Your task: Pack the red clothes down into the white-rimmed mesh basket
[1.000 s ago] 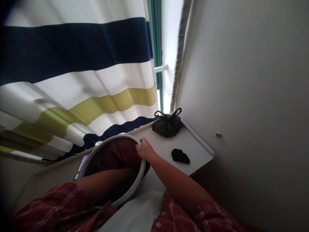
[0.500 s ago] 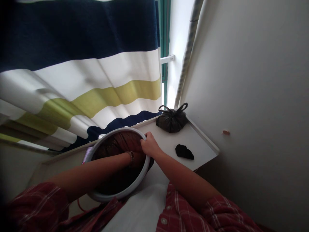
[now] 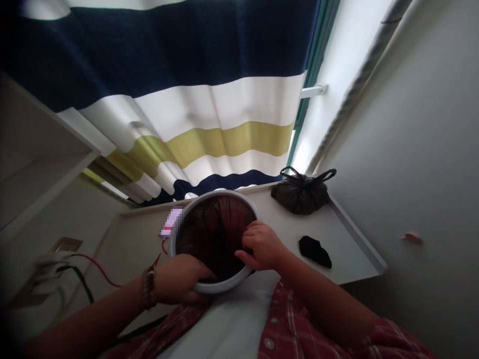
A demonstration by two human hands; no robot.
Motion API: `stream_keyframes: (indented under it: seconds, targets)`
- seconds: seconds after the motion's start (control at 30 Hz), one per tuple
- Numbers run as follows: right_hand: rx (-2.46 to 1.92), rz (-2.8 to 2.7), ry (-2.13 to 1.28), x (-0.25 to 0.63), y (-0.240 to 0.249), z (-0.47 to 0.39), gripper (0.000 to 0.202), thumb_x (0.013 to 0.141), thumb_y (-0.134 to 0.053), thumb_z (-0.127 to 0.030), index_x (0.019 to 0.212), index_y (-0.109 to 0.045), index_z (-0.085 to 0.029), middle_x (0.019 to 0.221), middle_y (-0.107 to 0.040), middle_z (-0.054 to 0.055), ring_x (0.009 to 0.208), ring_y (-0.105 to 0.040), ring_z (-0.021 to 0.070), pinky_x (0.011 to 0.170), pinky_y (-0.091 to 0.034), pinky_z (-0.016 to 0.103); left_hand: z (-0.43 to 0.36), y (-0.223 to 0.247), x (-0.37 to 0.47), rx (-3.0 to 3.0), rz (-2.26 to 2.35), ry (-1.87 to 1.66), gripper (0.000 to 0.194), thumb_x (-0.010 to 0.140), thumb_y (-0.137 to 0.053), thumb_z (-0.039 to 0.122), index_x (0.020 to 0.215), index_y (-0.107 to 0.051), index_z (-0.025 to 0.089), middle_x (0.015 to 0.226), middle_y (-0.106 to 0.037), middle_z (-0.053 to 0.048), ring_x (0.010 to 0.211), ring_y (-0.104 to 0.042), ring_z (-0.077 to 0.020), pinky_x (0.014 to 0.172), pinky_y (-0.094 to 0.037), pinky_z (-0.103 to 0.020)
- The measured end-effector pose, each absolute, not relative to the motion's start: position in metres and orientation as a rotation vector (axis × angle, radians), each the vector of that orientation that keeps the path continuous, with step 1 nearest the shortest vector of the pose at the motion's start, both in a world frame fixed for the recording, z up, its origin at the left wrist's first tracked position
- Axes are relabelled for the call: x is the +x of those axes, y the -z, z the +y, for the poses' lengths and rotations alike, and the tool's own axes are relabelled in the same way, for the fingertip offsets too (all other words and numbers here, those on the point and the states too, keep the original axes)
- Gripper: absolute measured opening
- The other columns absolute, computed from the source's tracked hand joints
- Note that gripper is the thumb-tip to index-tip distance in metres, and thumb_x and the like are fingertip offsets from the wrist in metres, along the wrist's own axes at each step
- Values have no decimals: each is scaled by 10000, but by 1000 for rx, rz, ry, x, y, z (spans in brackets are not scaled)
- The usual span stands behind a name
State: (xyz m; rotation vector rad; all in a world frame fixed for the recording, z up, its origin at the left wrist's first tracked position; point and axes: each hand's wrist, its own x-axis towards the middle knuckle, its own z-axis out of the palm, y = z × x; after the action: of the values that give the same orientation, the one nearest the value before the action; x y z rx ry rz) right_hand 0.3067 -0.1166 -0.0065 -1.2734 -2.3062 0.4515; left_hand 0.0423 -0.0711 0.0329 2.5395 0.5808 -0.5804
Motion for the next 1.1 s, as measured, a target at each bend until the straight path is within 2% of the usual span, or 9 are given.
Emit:
stream_keyframes:
  seconds: [0.13,0.2,0.3,0.4,0.53,0.67,0.77,0.9,1.1]
  targets:
    - [-1224,-2583,-421,302,7,-118,475,723,-577,-690,666,-580,-219,698,-611,70,698,-539,209,815,-366,402,-54,-31,27,2580,609,533,415,665,-673,546,1020,-725,338,908,-743,-23,872,-681,-267,741,-476,-334]
    - [-1166,-2670,-394,299,4,-118,524,669,-598,-738,696,-594,-215,719,-625,77,709,-539,215,793,-351,401,-44,-33,21,2594,602,489,401,640,-696,528,979,-735,318,902,-740,-19,862,-677,-252,762,-474,-328]
    - [-1151,-2738,-317,296,1,-118,376,705,-660,-576,750,-616,-205,746,-645,77,750,-551,222,781,-333,393,-39,-39,17,2655,561,393,329,643,-710,443,924,-730,272,899,-727,-20,868,-666,-235,815,-467,-326]
    - [-1175,-2758,-255,297,4,-114,202,711,-674,-383,751,-619,-193,753,-655,70,771,-557,215,786,-328,385,-48,-42,21,2739,512,321,254,712,-662,357,939,-701,248,894,-712,-28,875,-660,-229,828,-464,-332]
    - [-1159,-2761,-221,301,6,-103,163,688,-681,-327,721,-608,-185,738,-651,45,769,-557,205,812,-335,382,-63,-39,35,2807,510,297,215,797,-590,350,968,-660,239,881,-700,-31,828,-665,-223,736,-476,-320]
    - [-1150,-2712,-182,306,-7,-99,115,703,-678,-271,726,-607,-183,750,-646,39,810,-565,205,903,-329,388,-61,-38,43,2860,513,292,251,831,-577,424,989,-635,237,879,-701,-33,805,-672,-222,667,-465,-304]
    - [-1188,-2591,-182,305,-23,-105,147,764,-661,-320,816,-622,-189,826,-652,52,866,-571,216,960,-309,403,-54,-42,46,2913,520,250,320,865,-525,503,1013,-610,232,875,-707,-36,776,-673,-217,639,-452,-296]
    - [-1192,-2544,-294,290,-32,-117,319,806,-629,-494,897,-601,-190,865,-647,56,855,-570,220,830,-357,357,-49,-41,50,2975,509,203,360,887,-469,547,1017,-588,233,845,-709,-33,736,-674,-215,603,-432,-290]
    - [-1272,-2562,-257,269,-6,-118,228,826,-602,-415,798,-567,-191,787,-635,33,780,-565,197,730,-311,336,-48,-25,55,2996,513,192,385,861,-486,577,932,-595,215,818,-703,-32,717,-674,-215,581,-424,-287]
